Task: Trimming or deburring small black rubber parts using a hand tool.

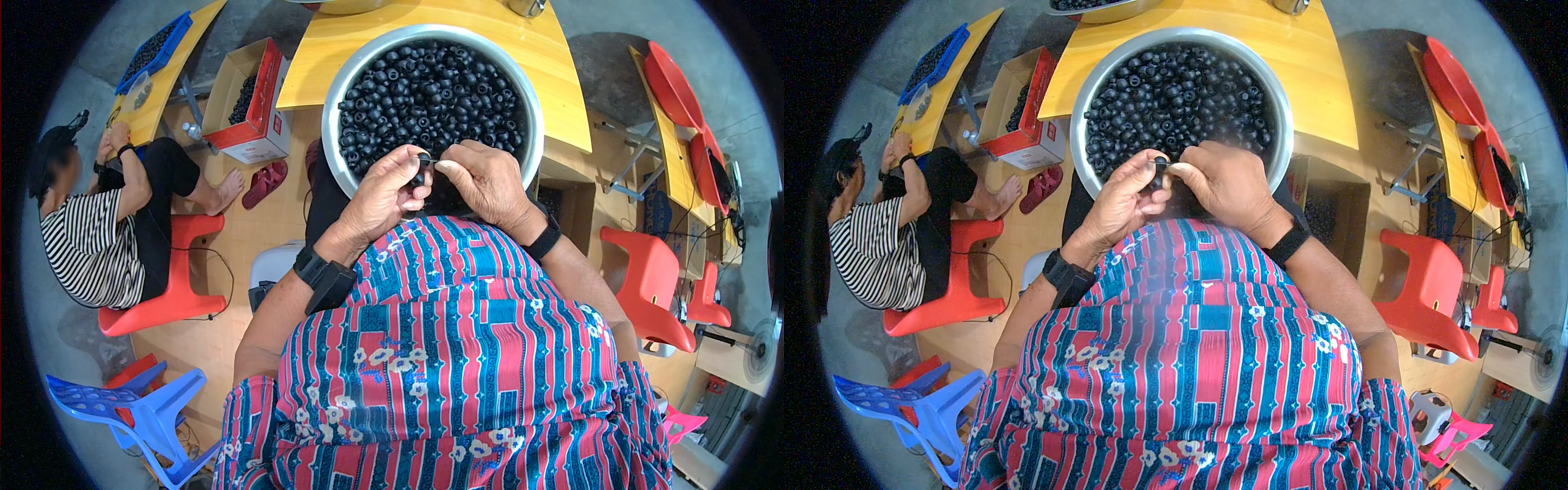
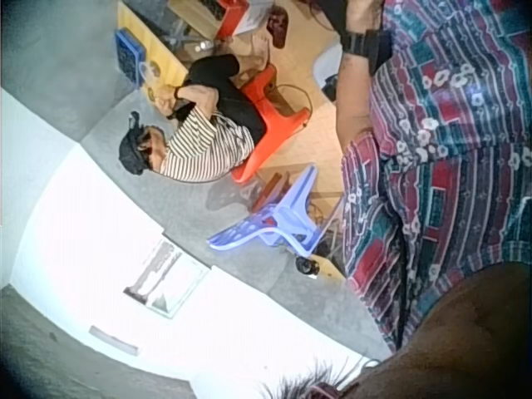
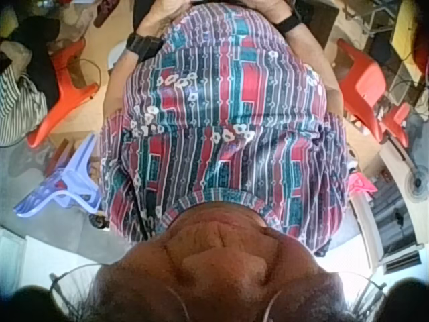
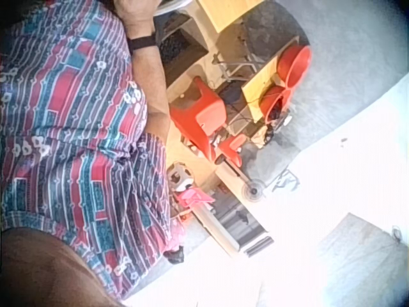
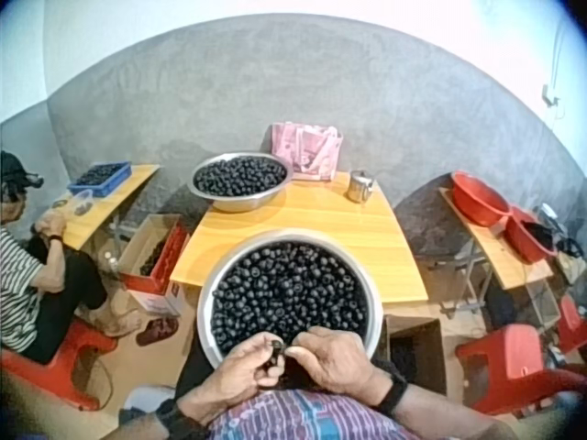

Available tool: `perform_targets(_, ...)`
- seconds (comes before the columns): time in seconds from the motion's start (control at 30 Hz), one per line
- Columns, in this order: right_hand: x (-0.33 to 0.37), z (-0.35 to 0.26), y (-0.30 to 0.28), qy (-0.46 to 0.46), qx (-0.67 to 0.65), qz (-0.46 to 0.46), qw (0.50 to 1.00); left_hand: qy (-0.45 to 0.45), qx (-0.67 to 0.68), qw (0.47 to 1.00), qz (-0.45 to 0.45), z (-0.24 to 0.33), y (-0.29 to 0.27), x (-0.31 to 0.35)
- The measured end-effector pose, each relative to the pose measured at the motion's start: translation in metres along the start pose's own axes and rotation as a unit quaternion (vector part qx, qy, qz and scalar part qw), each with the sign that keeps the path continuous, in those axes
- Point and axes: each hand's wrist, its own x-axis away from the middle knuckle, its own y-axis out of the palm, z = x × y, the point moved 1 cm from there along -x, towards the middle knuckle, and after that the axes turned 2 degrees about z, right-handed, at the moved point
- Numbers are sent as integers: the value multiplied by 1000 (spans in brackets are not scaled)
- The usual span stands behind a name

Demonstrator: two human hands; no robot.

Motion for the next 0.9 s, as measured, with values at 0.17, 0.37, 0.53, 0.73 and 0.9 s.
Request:
perform_targets(0.17, -1, -4, 0, -13, 64, 24, 998, -4, 18, 999, -27, 0, -5, -1)
perform_targets(0.37, -4, -3, -2, -11, 52, 25, 998, -8, 25, 999, -22, 1, -4, -2)
perform_targets(0.53, -4, 12, 3, 61, 26, 65, 996, -27, 39, 998, -35, 0, 0, 2)
perform_targets(0.73, -1, 14, 8, 64, -129, 49, 988, -9, 2, 1000, -15, 1, 2, 2)
perform_targets(0.9, -4, 4, 7, 65, -212, 29, 975, 2, -18, 1000, -21, 0, 1, 0)
